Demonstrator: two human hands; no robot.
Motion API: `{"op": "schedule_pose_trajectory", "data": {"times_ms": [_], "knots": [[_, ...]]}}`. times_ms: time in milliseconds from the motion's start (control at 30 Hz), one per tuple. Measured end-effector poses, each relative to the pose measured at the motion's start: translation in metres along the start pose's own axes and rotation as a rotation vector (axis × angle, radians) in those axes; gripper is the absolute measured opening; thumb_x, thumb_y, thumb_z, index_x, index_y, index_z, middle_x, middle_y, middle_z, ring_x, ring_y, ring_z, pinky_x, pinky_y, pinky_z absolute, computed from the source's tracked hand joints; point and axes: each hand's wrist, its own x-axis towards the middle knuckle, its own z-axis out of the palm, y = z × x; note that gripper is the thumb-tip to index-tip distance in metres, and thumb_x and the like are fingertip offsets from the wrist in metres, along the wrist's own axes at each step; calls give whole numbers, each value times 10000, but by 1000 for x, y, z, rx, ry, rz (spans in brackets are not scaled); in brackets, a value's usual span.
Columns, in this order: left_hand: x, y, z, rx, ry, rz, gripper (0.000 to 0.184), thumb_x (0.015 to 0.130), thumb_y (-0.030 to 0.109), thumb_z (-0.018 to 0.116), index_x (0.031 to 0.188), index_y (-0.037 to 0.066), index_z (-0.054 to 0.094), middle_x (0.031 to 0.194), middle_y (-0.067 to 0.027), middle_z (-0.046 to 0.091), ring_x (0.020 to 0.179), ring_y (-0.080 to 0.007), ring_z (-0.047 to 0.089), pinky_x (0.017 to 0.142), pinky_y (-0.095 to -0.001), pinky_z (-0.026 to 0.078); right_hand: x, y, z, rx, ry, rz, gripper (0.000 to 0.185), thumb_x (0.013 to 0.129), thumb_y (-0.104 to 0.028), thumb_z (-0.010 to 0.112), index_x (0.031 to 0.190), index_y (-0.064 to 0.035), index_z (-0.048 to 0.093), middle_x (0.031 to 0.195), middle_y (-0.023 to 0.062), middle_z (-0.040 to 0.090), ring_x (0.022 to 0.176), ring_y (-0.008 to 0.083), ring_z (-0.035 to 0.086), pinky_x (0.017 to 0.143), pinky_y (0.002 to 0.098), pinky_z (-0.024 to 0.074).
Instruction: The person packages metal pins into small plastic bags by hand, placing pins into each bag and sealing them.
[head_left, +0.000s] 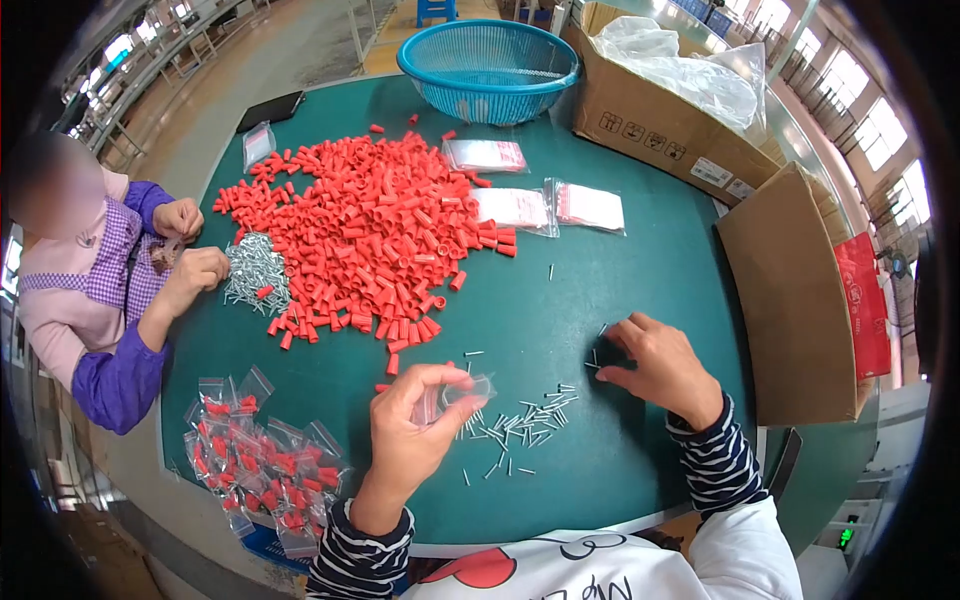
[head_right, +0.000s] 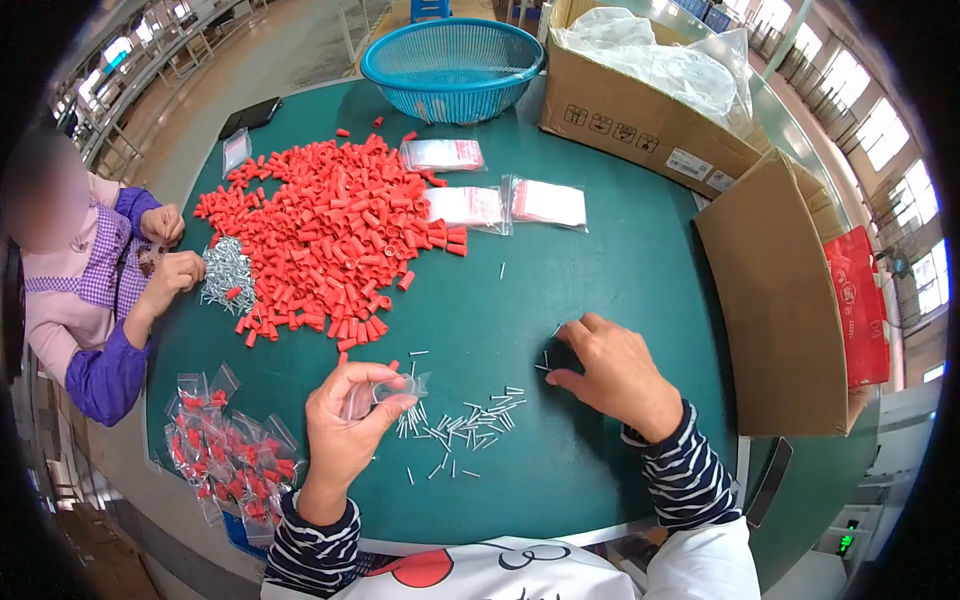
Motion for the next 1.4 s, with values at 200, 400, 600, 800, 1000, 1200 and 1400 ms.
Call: {"op": "schedule_pose_trajectory", "data": {"times_ms": [200,400,600,800,1000,1200,1400], "knots": [[-1,-2,2,1,-18,30,311,744,-151,728,1010,-29,623,926,-71,647,866,-109,626,831,-267,517,9,8,8,205,68,-16,367,771,-129,768,1084,1,627,921,156,591,810,304,631,715,383,519],[0,1,2,78,-24,76,303,732,-130,752,989,-19,635,912,-63,656,852,-102,625,847,-261,501,16,5,12,323,22,-42,343,787,-107,755,1087,5,633,909,142,600,766,278,625,682,360,519],[1,1,1,137,-64,119,297,731,-113,761,983,-18,636,912,-66,661,843,-100,626,879,-272,492,41,-1,23,377,70,-205,253,808,-82,727,1043,-11,664,904,136,612,767,288,638,696,366,524],[1,2,2,75,-24,55,301,730,-87,777,987,-14,640,907,-65,669,838,-96,623,790,-249,505,56,-5,20,233,0,-396,138,837,-78,683,956,-9,674,887,136,618,765,316,628,677,387,523],[3,5,2,151,-17,115,300,736,-69,783,996,-7,645,906,-64,671,820,-92,617,720,-229,496,61,-19,14,-118,-117,-479,110,834,-105,652,879,-9,624,817,127,589,731,321,616,662,416,514],[2,9,1,191,19,111,263,743,-33,788,971,3,661,882,-47,673,792,-80,606,691,-226,480,71,-19,19,-26,-157,-412,107,784,-101,656,808,-7,611,779,134,607,717,305,621,657,397,510],[3,9,-1,170,44,122,252,739,-15,794,958,7,670,876,-43,675,774,-82,601,681,-235,471,57,-3,16,271,-153,-351,119,813,-85,673,878,14,657,834,145,649,704,296,624,663,362,518]]}}
